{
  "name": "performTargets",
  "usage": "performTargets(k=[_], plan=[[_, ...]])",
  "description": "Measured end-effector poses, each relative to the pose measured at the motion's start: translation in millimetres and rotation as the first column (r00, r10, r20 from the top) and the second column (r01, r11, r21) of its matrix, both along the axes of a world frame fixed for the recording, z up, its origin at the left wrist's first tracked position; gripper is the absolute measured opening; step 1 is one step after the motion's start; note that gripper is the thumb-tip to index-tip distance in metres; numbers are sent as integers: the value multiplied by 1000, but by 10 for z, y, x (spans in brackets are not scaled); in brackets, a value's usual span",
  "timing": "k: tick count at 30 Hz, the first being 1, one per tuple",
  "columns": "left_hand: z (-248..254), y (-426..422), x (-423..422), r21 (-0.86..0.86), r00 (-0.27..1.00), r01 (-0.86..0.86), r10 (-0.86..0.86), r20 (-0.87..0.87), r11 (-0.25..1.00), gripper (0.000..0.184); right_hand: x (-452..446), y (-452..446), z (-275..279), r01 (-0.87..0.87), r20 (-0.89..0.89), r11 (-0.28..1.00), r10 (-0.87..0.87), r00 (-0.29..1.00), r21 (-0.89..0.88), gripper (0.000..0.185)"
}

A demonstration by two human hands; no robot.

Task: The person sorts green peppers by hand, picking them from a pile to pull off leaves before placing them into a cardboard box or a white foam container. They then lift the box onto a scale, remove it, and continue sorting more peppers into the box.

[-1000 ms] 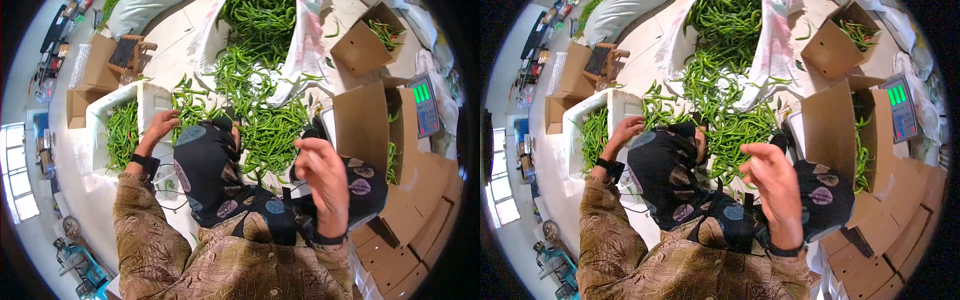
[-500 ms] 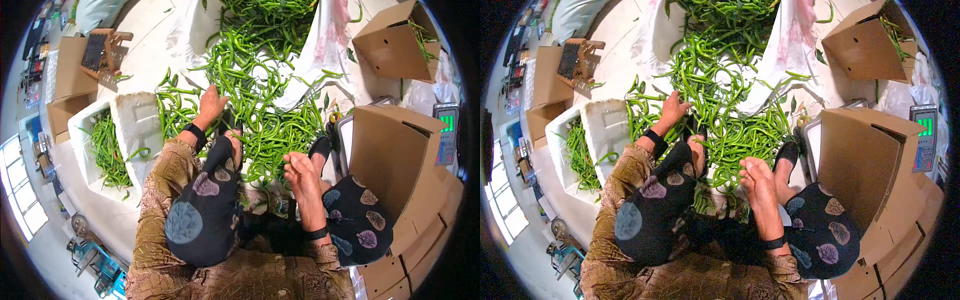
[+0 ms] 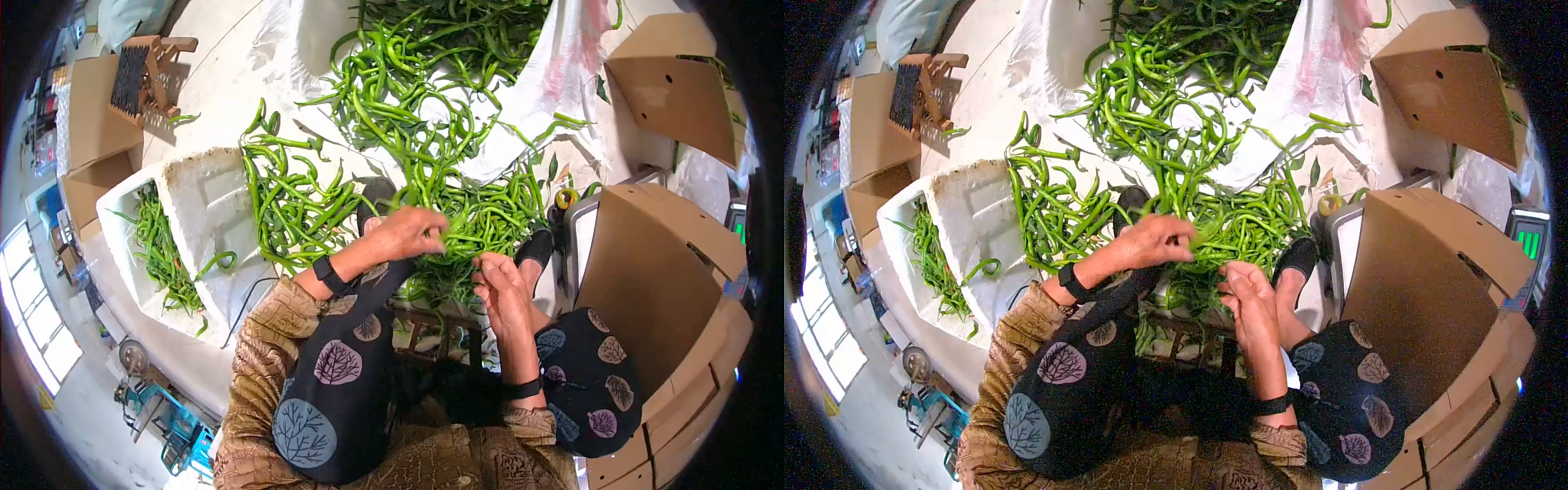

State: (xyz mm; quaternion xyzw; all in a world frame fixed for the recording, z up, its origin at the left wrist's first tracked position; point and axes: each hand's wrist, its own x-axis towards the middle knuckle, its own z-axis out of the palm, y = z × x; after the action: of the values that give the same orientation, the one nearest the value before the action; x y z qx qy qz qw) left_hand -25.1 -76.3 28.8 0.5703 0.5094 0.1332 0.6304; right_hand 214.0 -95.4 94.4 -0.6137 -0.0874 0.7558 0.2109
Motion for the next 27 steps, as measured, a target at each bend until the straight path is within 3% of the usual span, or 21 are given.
performTargets(k=[2, 4, 5, 6, 8, 9, 14, 16, 17, 18, 20, 21, 25, 27], plan=[[-137, -1, -78, 175, 984, -168, 176, -32, 970, 20, 3, 2, -3, 0, 40, 999, 1, 999, -40, 18], [-361, 111, -296, 373, 789, -496, 587, -184, 784, 23, 29, -3, -14, 13, 52, 999, -10, 999, -47, 18], [-527, 160, -481, 484, 681, -538, 694, -234, 690, 28, 32, 2, -20, 25, 62, 999, -22, 998, -49, 18], [-643, 208, -659, 593, 557, -552, 788, -262, 587, 36, 22, 2, -22, 22, 57, 999, -19, 998, -48, 18], [-650, 270, -850, 721, 475, -425, 813, -338, 548, 47, 3, -8, -23, 19, 71, 998, -14, 997, -61, 18], [-720, 263, -903, 728, 491, -297, 753, -438, 618, 53, 8, -41, -53, 13, 60, 998, -9, 998, -66, 18], [-795, 227, -856, 606, 532, -221, 615, -582, 764, 48, -8, -40, -30, 2, 38, 997, 1, 999, -74, 19], [-266, 293, -659, 293, 758, -523, 594, -270, 800, 36, 20, -8, -38, 16, 49, 997, -12, 999, -79, 21], [60, 347, -564, 39, 808, -574, 573, -139, 818, 32, 38, -22, -52, 55, 43, 998, -54, 998, -24, 21], [83, 310, -524, 129, 823, -555, 565, -59, 822, 34, 34, -35, -64, 92, 33, 995, -93, 995, 29, 21], [-436, 172, -687, 131, 723, -671, 683, -104, 730, 37, -12, -8, -36, 97, 38, 995, -98, 994, 15, 20], [-405, 209, -718, -2, 624, -779, 776, -90, 627, 39, -22, -3, -22, 71, 26, 997, -71, 997, -8, 20], [-507, 281, -679, -40, 675, -737, 731, -97, 675, 47, 2, -33, -44, 28, 24, 999, -27, 999, -32, 20], [-534, 380, -558, 59, 731, -646, 639, -240, 761, 50, -1, -45, -60, 36, 21, 999, -35, 999, -27, 20]])
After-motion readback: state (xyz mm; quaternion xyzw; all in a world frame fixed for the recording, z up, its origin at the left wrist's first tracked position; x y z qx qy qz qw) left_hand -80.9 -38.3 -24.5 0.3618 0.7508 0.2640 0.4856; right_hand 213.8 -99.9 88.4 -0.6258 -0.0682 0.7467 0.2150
